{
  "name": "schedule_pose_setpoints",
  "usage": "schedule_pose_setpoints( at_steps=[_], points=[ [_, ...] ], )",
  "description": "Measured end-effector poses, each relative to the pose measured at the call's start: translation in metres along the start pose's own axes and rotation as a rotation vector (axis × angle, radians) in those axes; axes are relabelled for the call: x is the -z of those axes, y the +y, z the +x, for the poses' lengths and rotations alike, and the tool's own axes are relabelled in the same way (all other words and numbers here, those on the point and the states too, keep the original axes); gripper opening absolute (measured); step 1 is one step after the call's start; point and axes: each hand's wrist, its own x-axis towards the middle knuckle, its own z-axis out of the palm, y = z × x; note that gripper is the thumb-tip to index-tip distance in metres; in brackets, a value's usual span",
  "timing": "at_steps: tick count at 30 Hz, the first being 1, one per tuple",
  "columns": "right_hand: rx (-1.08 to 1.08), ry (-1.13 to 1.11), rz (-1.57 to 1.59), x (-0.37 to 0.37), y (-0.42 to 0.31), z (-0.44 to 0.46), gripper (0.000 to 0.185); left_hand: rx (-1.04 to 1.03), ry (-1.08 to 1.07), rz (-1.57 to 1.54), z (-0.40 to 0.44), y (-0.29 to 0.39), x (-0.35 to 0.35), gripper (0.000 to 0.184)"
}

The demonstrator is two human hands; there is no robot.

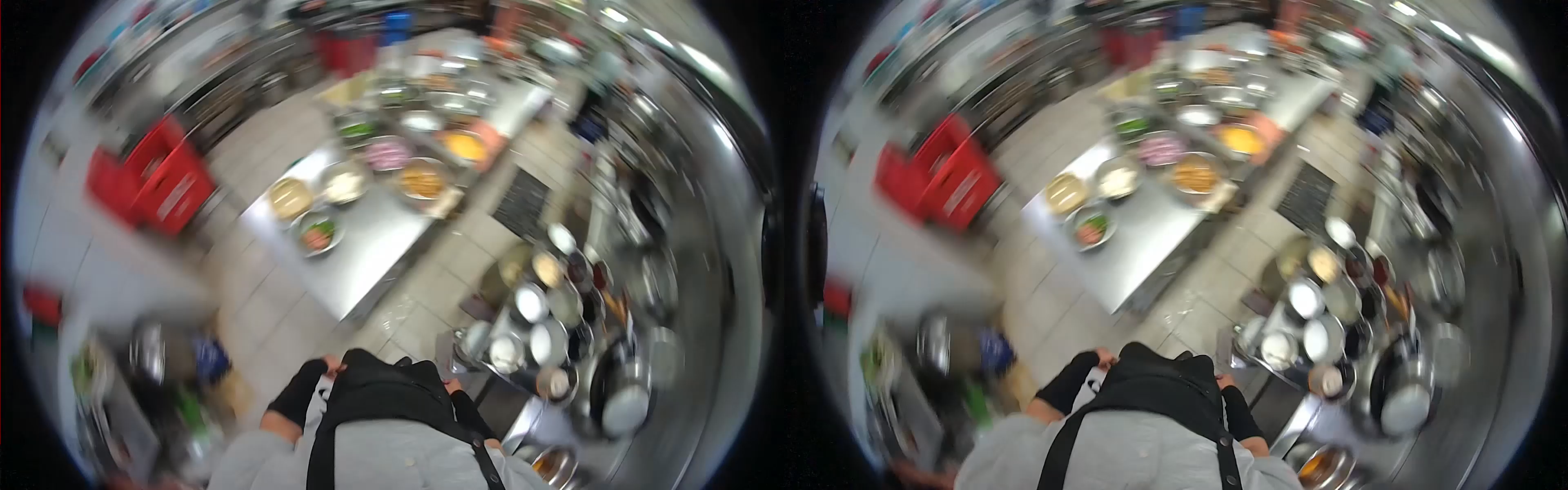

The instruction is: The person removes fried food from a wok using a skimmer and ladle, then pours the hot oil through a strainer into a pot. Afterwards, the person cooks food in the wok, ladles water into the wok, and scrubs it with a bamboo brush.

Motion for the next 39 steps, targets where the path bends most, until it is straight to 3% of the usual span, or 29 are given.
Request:
schedule_pose_setpoints(
  at_steps=[1,2,3,8,13,18,26,30,33,36,39],
  points=[
    [-0.062,0.018,0.047,0.003,-0.009,-0.016,0.037,0.148,0.047,-0.097,-0.027,0.032,0.016,0.028],
    [-0.146,0.026,0.127,0.006,-0.004,-0.026,0.047,0.163,0.021,-0.235,-0.032,0.054,0.025,0.026],
    [-0.161,0.049,0.176,-0.003,0.008,-0.030,0.043,0.194,-0.003,-0.389,-0.032,0.060,0.028,0.024],
    [-0.150,0.181,0.098,-0.068,0.087,-0.053,0.032,0.266,-0.174,-0.107,-0.012,0.133,0.062,0.025],
    [-0.470,0.123,0.262,-0.118,0.101,-0.109,0.030,0.176,-0.232,0.167,0.007,0.185,0.064,0.026],
    [-0.574,0.103,0.281,-0.127,0.087,-0.139,0.027,0.085,-0.161,0.330,0.018,0.204,0.056,0.032],
    [-0.497,0.159,0.271,-0.100,0.068,-0.124,0.025,0.098,-0.198,0.314,0.020,0.201,0.063,0.029],
    [-0.440,0.153,0.589,-0.033,0.028,-0.135,0.026,0.074,-0.167,0.330,0.030,0.189,0.062,0.028],
    [-0.515,0.181,0.867,-0.038,0.050,-0.104,0.024,0.046,-0.129,0.348,0.032,0.181,0.060,0.027],
    [-0.507,0.182,0.828,-0.031,0.047,-0.099,0.039,0.045,-0.103,0.383,0.029,0.174,0.060,0.027],
    [-0.497,0.183,0.775,-0.046,0.053,-0.095,0.026,0.028,-0.095,0.394,0.046,0.156,0.059,0.027]
  ],
)
